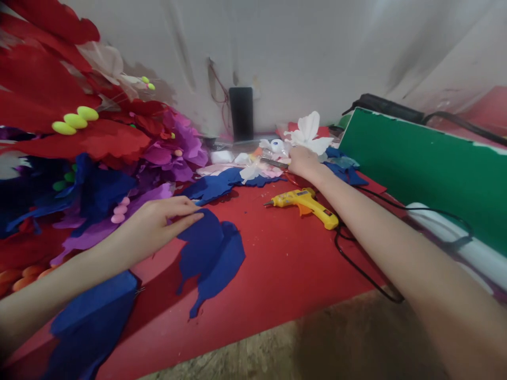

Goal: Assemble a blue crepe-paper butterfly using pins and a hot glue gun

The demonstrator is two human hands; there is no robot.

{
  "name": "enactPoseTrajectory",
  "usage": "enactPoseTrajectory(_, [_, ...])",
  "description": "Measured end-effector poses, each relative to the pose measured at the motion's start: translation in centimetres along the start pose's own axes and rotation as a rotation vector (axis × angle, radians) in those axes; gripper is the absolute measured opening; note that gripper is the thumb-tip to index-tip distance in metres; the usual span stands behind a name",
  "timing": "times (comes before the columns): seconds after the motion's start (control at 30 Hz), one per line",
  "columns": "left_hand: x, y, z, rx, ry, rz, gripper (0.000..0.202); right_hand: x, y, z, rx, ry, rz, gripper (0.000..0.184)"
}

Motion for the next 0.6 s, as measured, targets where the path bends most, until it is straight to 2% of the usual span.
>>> enactPoseTrajectory(0.13, [3.0, 1.2, -0.2, 0.161, 0.036, -0.009, 0.022, -2.6, 4.1, -3.0, 0.074, 0.061, 0.164, 0.032])
enactPoseTrajectory(0.2, [4.5, 1.7, -0.8, 0.261, 0.071, -0.002, 0.020, -4.9, 5.5, -5.6, 0.120, 0.168, 0.189, 0.024])
enactPoseTrajectory(0.27, [5.7, 2.0, -1.6, 0.370, 0.107, 0.000, 0.017, -8.1, 6.2, -8.3, 0.165, 0.305, 0.178, 0.027])
enactPoseTrajectory(0.37, [6.6, 1.9, -2.6, 0.535, 0.149, -0.015, 0.022, -14.1, 6.1, -12.1, 0.229, 0.538, 0.115, 0.024])
enactPoseTrajectory(0.43, [6.5, 1.8, -2.5, 0.638, 0.155, -0.029, 0.029, -18.1, 5.7, -13.9, 0.255, 0.670, 0.088, 0.024])
enactPoseTrajectory(0.53, [5.3, 1.6, -0.8, 0.765, 0.093, -0.032, 0.029, -22.1, 4.9, -15.4, 0.281, 0.798, 0.062, 0.028])
enactPoseTrajectory(0.6, [3.5, 0.9, 1.1, 0.809, 0.005, -0.032, 0.026, -23.0, 4.7, -15.6, 0.319, 0.855, 0.035, 0.029])
Point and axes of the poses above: each hand's wrist, its own x-axis towards the middle knuckle, its own y-axis out of the back of the hand, z = x × y, the point moved 9 cm from there along x, towards the middle knuckle, and after that the axes turned 14 degrees about -x, right-handed, at the moved point
